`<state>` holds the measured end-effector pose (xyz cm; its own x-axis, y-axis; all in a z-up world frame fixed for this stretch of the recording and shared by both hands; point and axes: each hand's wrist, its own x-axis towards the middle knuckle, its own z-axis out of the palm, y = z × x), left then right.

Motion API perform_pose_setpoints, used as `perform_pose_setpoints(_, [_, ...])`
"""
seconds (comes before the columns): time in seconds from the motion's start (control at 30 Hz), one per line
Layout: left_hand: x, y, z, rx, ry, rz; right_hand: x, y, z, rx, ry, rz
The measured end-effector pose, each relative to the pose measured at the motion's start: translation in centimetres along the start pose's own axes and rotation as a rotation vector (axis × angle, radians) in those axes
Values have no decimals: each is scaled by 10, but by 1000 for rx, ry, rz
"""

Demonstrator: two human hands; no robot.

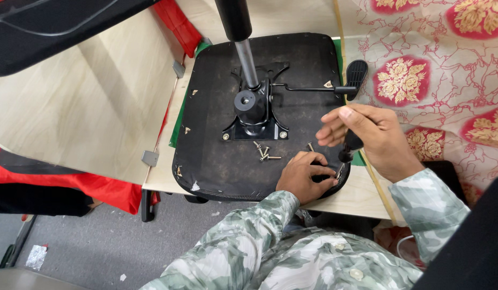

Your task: The person uses a screwdriver to tighten screws into the underside of an office chair base. They hold the chair steady with one hand while turning the screwdriver with the other, working on multiple screw locations.

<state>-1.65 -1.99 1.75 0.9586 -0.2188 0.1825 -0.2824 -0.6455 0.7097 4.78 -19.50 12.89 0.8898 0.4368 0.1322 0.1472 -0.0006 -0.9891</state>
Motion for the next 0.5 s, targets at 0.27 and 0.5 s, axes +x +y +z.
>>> perform_pose_setpoints(0.27, [0, 1, 5, 20, 34, -24, -6, 15, 8, 11, 101, -62])
perform_pose_setpoints(0.5, [1, 3, 7, 35, 30, -42, -10, 1, -4, 263, -17, 60])
